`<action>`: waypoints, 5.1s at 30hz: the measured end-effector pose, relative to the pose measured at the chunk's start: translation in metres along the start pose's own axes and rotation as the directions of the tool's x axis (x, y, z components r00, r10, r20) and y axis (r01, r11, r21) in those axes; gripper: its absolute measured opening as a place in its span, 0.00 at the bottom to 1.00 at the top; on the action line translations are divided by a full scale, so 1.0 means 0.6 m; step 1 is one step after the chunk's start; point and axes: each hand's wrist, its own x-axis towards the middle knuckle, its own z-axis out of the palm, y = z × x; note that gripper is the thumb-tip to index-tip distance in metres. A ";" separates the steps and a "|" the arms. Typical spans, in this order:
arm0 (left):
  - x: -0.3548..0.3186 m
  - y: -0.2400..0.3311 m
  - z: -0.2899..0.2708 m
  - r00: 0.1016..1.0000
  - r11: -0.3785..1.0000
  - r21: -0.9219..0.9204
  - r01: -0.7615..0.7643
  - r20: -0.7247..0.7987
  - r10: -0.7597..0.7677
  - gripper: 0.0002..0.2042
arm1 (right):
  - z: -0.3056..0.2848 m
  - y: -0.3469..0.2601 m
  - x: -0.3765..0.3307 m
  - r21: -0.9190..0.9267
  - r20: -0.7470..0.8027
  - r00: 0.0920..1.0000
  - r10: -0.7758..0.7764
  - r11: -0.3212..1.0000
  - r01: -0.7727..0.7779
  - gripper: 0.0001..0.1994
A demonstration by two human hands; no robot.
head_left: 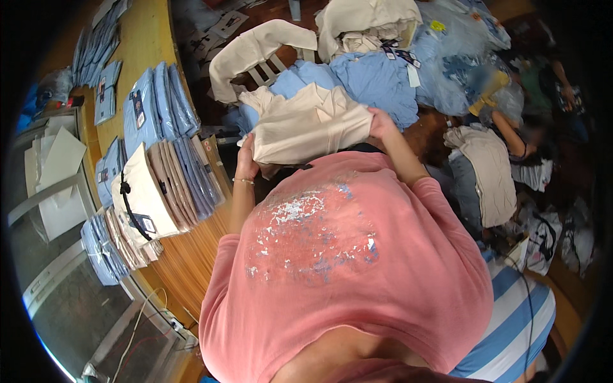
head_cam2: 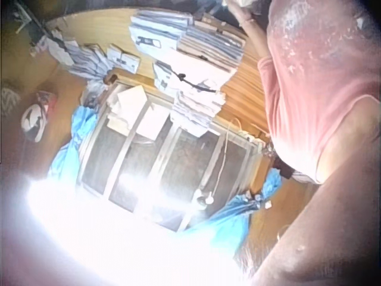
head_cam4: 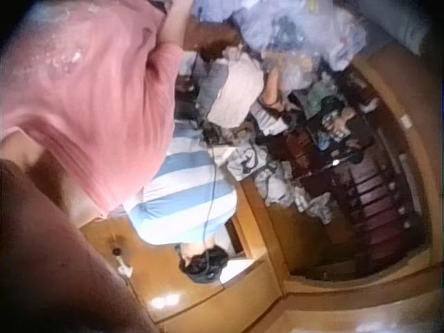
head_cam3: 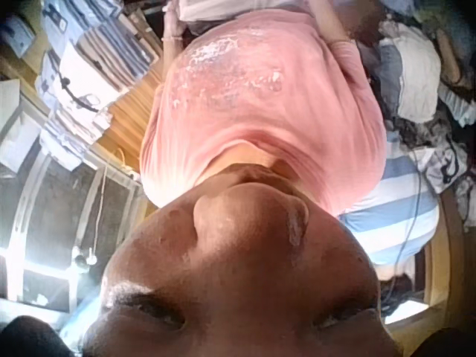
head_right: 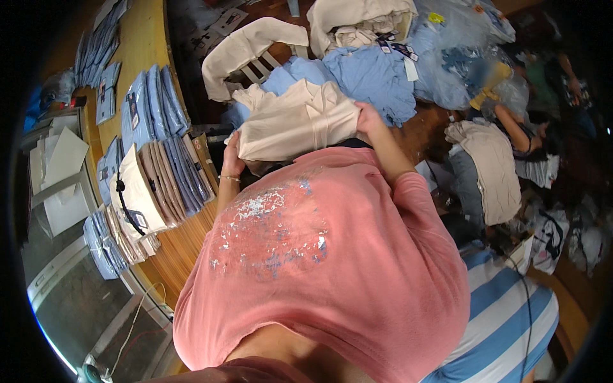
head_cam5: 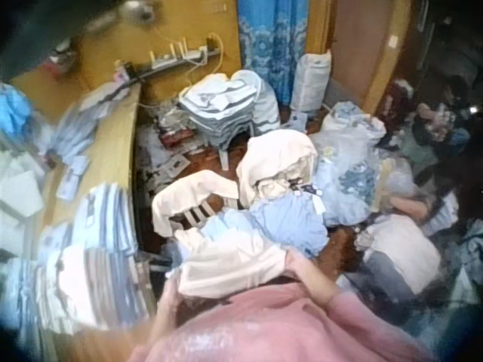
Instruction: The person packs a beige shirt into a clear plastic bag by hand, then takes a blue shirt from a large pile on the floor and places it onto a table to prepare for folding.
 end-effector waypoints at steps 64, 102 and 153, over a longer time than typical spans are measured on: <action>0.105 0.598 0.061 0.501 0.546 0.086 -0.833 -0.300 0.812 0.13 | 0.663 -0.524 -0.020 -0.430 0.711 0.393 -0.583 0.082 0.899 0.16; 0.266 -0.066 -0.047 0.489 0.826 0.487 -0.285 -0.667 0.562 0.21 | 0.146 -0.152 0.245 -0.936 0.339 0.939 0.064 -0.075 0.343 0.14; -0.005 0.030 0.173 0.480 -0.348 0.547 -0.761 0.837 0.264 0.03 | 0.129 0.146 -0.040 -0.401 0.496 0.791 -0.359 0.713 0.575 0.05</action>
